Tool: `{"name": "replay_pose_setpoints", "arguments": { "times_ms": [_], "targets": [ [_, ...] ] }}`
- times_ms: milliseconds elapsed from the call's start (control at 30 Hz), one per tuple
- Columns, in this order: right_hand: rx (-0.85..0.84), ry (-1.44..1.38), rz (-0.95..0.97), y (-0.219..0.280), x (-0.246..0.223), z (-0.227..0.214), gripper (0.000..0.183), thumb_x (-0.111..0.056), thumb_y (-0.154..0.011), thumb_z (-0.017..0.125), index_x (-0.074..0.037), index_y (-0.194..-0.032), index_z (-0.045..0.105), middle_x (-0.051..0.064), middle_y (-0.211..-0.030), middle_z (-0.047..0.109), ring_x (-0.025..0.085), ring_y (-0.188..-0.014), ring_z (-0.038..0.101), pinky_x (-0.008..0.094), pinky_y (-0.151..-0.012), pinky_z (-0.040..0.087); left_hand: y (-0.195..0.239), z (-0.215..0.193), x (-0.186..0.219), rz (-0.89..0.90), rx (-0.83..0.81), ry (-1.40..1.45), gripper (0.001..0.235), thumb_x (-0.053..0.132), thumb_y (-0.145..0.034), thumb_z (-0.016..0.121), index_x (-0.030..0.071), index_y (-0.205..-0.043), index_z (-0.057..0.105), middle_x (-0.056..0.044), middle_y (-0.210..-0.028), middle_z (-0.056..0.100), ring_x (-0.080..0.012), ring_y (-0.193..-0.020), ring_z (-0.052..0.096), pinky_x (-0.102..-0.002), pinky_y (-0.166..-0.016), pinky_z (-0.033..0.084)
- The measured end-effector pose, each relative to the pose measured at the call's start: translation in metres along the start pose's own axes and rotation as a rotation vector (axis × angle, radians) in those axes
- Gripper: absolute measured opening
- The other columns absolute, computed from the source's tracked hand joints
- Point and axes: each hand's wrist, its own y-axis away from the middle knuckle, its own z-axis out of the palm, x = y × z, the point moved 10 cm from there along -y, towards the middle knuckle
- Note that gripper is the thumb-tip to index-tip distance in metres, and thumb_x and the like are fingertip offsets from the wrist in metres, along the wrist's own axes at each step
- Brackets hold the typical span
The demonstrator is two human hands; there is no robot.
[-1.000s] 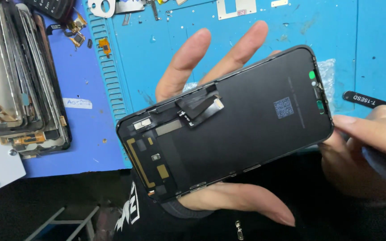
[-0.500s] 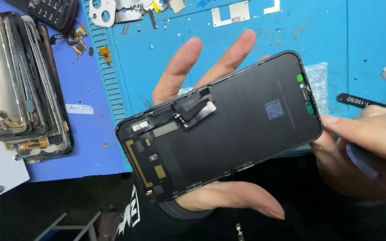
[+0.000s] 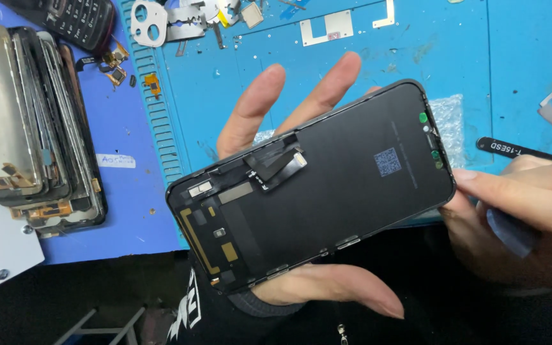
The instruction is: Using a prying tool to separate a damaged screen assembly from a smartphone frame.
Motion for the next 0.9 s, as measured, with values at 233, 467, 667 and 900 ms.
{"name": "replay_pose_setpoints", "arguments": {
  "times_ms": [233,467,667,900],
  "targets": [
    [0.060,0.024,-0.010,0.014,0.008,0.003,0.035,-0.002,-0.078,0.083,0.001,-0.110,0.068,0.009,-0.064,0.065,0.018,-0.052,0.062,0.029,-0.054,0.046,-0.001,-0.006,-0.004,-0.015,0.062,0.051,0.146,0.029,-0.059,0.106,0.006,-0.156,-0.002,-0.037,-0.164,0.030,-0.0403,-0.153,0.040,-0.053,-0.123,0.050],
    [-0.077,-0.096,0.057,0.023,0.034,-0.011,0.070,-0.010,-0.055,0.085,0.000,-0.122,0.067,-0.002,-0.059,0.061,0.013,-0.058,0.055,0.027,-0.056,0.044,0.002,-0.007,0.001,0.002,0.050,0.032,0.145,0.029,-0.061,0.105,0.007,-0.158,-0.001,-0.034,-0.165,0.029,-0.0373,-0.150,0.043,-0.052,-0.122,0.049],
    [0.122,0.192,-0.047,0.050,0.038,-0.022,0.040,-0.003,-0.078,0.078,-0.005,-0.117,0.068,0.012,-0.082,0.057,0.021,-0.069,0.052,0.030,-0.062,0.036,0.001,-0.007,0.003,0.020,0.038,0.004,0.144,0.030,-0.062,0.104,0.007,-0.158,-0.001,-0.033,-0.165,0.029,-0.0360,-0.147,0.046,-0.051,-0.120,0.050],
    [0.463,0.091,0.099,0.021,-0.007,-0.018,0.016,-0.004,-0.114,0.073,0.003,-0.110,0.060,0.013,-0.096,0.061,0.018,-0.078,0.058,0.024,-0.071,0.043,0.003,-0.006,0.006,0.010,0.016,-0.053,0.142,0.035,-0.063,0.103,0.007,-0.157,0.000,-0.032,-0.165,0.029,-0.0370,-0.147,0.046,-0.051,-0.118,0.052]
  ]
}}
